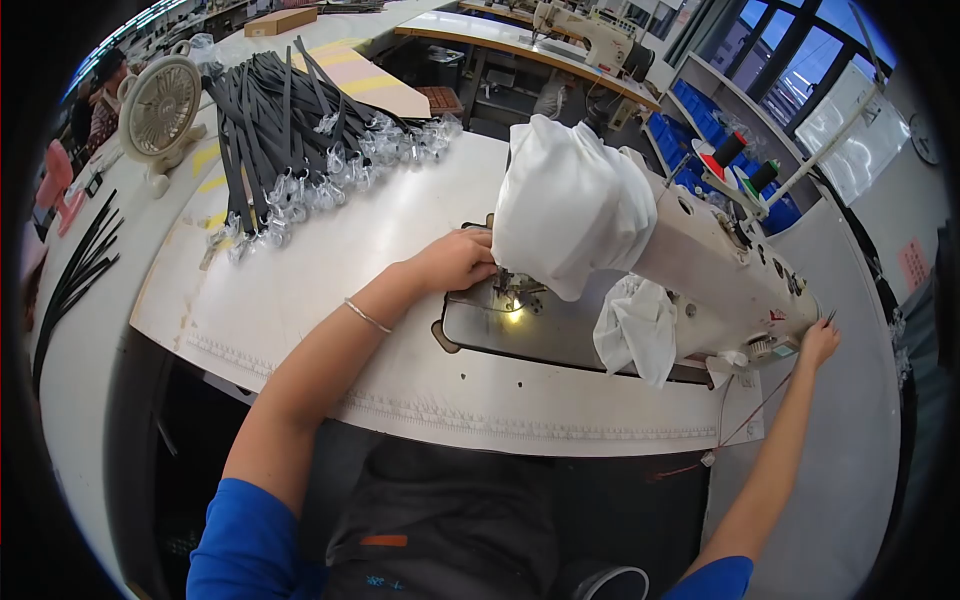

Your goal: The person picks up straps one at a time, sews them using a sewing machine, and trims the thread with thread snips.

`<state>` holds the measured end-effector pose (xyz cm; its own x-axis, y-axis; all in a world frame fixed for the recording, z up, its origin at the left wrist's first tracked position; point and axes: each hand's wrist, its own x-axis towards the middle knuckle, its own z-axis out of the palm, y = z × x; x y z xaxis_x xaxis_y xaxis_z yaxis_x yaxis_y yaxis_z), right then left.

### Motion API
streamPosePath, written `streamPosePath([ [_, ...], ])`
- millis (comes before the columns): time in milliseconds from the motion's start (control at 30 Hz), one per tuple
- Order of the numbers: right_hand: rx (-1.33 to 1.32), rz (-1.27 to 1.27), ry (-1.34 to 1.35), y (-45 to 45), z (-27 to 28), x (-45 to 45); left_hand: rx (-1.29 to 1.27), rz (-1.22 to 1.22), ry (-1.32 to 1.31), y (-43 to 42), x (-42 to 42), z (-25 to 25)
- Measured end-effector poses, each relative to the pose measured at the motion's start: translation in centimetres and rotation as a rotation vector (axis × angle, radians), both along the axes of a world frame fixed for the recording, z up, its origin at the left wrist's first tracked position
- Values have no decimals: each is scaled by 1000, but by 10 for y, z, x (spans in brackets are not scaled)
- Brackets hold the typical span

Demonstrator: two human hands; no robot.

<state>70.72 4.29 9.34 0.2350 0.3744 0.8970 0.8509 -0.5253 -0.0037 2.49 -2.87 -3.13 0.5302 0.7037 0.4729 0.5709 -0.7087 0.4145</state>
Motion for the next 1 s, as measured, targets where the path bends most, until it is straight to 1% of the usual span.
streamPosePath([
  [33,0,-1,1,4,7,15,0,-1,1,0,0,-1],
  [100,-263,280,669,5,20,25,38,22,-1,-1,1,-1],
  [133,-266,279,666,3,16,28,36,22,-4,-2,1,-1],
  [200,-138,354,856,-7,-1,25,-9,33,41,-3,0,2],
  [233,-141,356,853,-11,-11,23,-10,36,37,-4,0,3],
  [300,98,558,961,-14,-29,21,5,36,40,-5,1,4],
  [433,60,562,930,-18,-27,21,-29,67,71,-7,1,9],
  [500,-15,511,971,-20,-24,23,309,171,163,-10,0,10],
  [533,-14,510,971,-19,-20,24,310,170,163,-14,1,9],
  [600,-202,427,760,-18,-19,41,73,342,382,-40,6,28],
  [633,-201,422,768,-19,-21,42,72,336,389,-47,9,29],
  [700,-216,423,860,-27,-11,20,-181,441,167,-59,16,27],
  [733,-215,417,870,-31,-10,9,-106,435,23,-58,18,13],
  [767,-180,436,925,-35,-7,-2,-109,429,30,-58,19,9],
  [833,-144,448,980,-36,-6,-10,-29,435,-91,-58,23,4],
  [933,-149,493,945,-36,-15,0,-3,445,-75,-57,25,4],
  [1000,55,616,902,-23,-47,18,-35,444,-94,-55,24,3],
])
